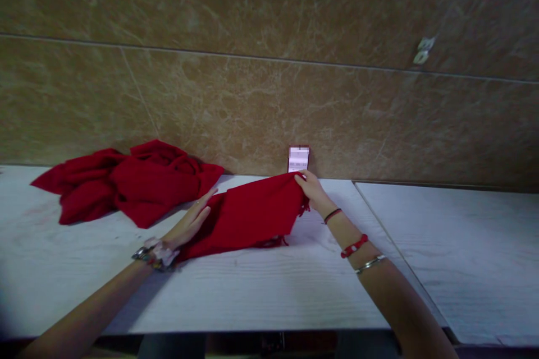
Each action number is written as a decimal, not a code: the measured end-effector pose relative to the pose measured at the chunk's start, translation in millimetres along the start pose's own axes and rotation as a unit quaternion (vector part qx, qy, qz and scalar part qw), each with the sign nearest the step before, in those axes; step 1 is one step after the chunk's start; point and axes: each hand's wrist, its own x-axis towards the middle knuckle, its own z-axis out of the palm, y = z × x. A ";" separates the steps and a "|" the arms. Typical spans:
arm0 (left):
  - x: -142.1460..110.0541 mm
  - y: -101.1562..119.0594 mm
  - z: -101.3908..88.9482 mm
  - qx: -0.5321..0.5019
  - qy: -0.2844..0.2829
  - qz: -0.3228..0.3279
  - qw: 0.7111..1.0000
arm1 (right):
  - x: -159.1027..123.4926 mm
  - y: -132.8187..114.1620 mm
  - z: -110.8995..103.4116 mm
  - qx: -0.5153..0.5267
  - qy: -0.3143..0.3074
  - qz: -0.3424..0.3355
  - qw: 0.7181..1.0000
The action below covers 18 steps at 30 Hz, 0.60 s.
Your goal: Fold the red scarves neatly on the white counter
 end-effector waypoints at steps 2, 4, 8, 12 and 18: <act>6.1 7.6 7.4 0.031 -0.052 0.005 0.998 | -1.1 -5.1 -45.2 -0.041 -0.011 0.043 0.998; 10.2 12.0 13.2 0.082 -0.108 0.013 0.991 | -0.8 -6.2 -86.3 -0.111 -0.024 0.086 0.990; 10.2 8.1 10.8 0.159 -0.173 0.029 0.972 | 3.7 2.9 -138.0 -0.257 -0.019 0.120 0.959; 0.4 -12.8 -12.6 0.186 -0.214 0.015 0.959 | 12.4 9.1 -158.9 -0.299 -0.021 0.130 0.945; -32.0 -68.5 -71.5 0.230 -0.238 -0.038 0.943 | 23.1 3.0 -172.7 -0.334 -0.078 0.123 0.931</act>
